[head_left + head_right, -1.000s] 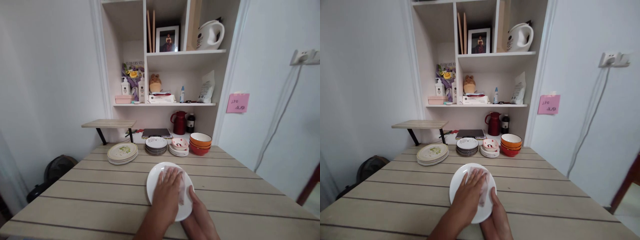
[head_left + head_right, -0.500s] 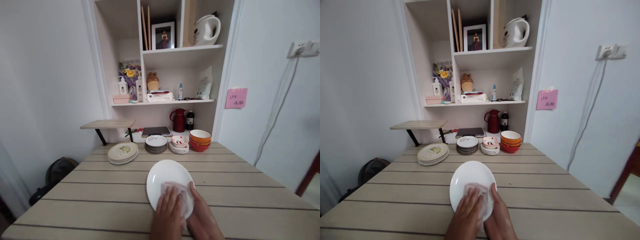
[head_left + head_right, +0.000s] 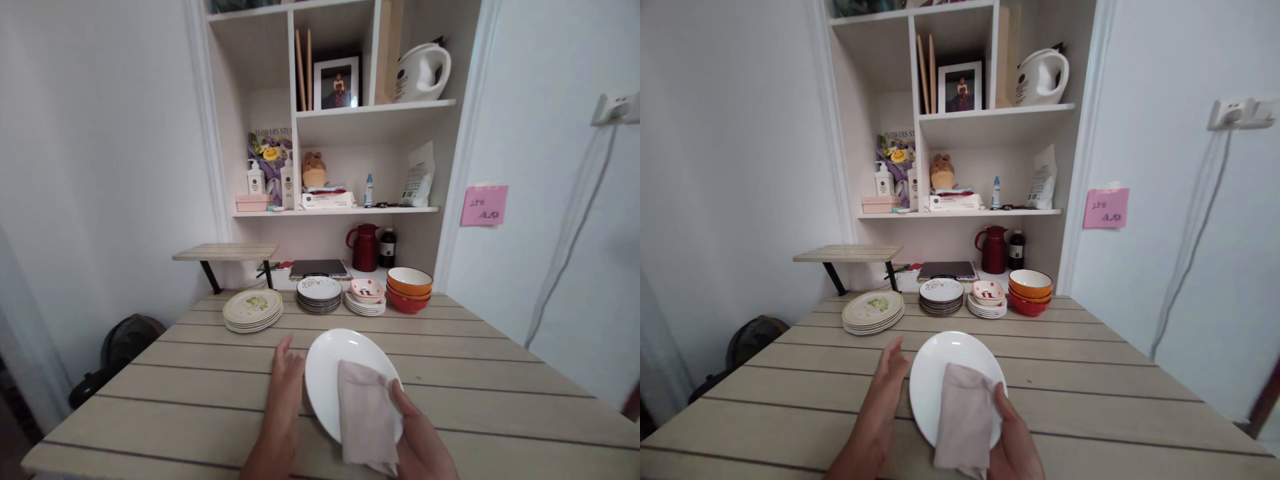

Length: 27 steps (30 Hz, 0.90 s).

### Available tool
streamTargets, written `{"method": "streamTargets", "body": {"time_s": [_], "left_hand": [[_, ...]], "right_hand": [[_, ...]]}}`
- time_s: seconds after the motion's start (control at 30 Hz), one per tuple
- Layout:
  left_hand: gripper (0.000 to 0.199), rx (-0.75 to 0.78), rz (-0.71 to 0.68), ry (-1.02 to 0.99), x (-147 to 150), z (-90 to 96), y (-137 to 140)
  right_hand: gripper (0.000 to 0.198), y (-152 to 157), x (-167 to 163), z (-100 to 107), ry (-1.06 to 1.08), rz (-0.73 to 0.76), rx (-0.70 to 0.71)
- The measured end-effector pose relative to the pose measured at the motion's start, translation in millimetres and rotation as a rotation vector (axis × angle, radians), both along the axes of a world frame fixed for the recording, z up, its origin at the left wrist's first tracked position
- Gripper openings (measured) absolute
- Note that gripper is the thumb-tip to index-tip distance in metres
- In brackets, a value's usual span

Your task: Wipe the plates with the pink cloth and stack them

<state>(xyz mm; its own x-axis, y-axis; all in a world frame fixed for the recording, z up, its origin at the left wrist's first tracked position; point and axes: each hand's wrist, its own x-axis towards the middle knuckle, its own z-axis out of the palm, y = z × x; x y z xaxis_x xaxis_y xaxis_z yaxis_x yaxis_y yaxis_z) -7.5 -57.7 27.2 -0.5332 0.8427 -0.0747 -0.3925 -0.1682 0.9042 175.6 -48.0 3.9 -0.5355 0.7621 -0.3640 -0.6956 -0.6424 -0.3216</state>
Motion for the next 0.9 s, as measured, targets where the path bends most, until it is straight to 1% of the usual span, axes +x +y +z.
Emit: {"method": "streamTargets", "body": {"time_s": [0.03,0.1,0.17,0.23,0.3,0.37,0.43,0.47,0.5,0.57,0.6,0.63,0.67,0.7,0.73,0.77,0.83,0.87,0.9], "left_hand": [[0.054,-0.039,-0.032,-0.062,1.2,-5.0,-4.5],[0.055,-0.04,-0.143,-0.247,9.0,-12.6,-13.9],[0.053,-0.066,-0.33,-0.447,19.1,-15.8,-20.4],[0.052,-0.113,-0.446,-0.616,27.0,-16.4,-22.4],[0.052,-0.13,-0.475,-0.728,31.0,-17.4,-20.8],[0.053,-0.109,-0.492,-0.804,32.3,-20.3,-17.6],[0.054,-0.09,-0.531,-0.856,32.9,-24.3,-14.6],[0.054,-0.078,-0.542,-0.867,33.4,-26.3,-13.5],[0.055,-0.067,-0.539,-0.868,34.0,-27.9,-12.6],[0.056,-0.059,-0.493,-0.856,35.7,-29.8,-12.1],[0.056,-0.063,-0.46,-0.851,36.8,-30.0,-12.4],[0.056,-0.067,-0.432,-0.847,38.0,-29.6,-13.0],[0.056,-0.067,-0.422,-0.843,39.3,-28.9,-14.0],[0.055,-0.06,-0.429,-0.835,40.7,-27.9,-15.2],[0.054,-0.045,-0.451,-0.825,42.0,-27.0,-16.6],[0.053,-0.02,-0.481,-0.809,43.1,-26.2,-18.0],[0.052,0.036,-0.524,-0.769,44.6,-25.7,-20.6],[0.05,0.06,-0.53,-0.753,44.8,-26.1,-21.5],[0.049,0.073,-0.525,-0.743,44.8,-26.9,-22.1]], "right_hand": [[0.038,-1.0,0.5,1.5,-0.006,0.011,-0.02],[0.039,-1.5,0.3,5.0,-0.027,0.039,-0.043],[0.041,0.0,-0.9,8.6,-0.07,0.069,-0.043],[0.043,3.4,-2.3,11.6,-0.127,0.1,-0.026],[0.045,8.6,-3.2,13.3,-0.178,0.118,0.002],[0.05,16.1,-3.3,13.7,-0.234,0.134,0.06],[0.059,26.7,-1.4,13.1,-0.37,0.088,0.195],[0.064,33.2,0.8,12.9,-0.485,0.019,0.293],[0.07,39.9,4.2,12.9,-0.623,-0.076,0.41],[0.08,51.8,14.2,15.0,-0.935,-0.311,0.66],[0.081,55.6,20.3,17.6,-1.068,-0.404,0.796],[0.078,56.9,26.5,21.2,-1.177,-0.466,0.926],[0.07,55.6,32.0,25.8,-1.264,-0.475,1.047],[0.059,51.7,36.3,30.8,-1.329,-0.425,1.15],[0.051,45.5,39.0,35.8,-1.368,-0.332,1.225],[0.048,37.7,39.7,40.1,-1.363,-0.187,1.299],[0.049,20.3,35.1,44.8,-1.385,0.062,1.414],[0.05,12.3,30.2,44.8,-1.452,0.139,1.476],[0.053,5.3,23.9,43.6,-1.549,0.175,1.523]]}}
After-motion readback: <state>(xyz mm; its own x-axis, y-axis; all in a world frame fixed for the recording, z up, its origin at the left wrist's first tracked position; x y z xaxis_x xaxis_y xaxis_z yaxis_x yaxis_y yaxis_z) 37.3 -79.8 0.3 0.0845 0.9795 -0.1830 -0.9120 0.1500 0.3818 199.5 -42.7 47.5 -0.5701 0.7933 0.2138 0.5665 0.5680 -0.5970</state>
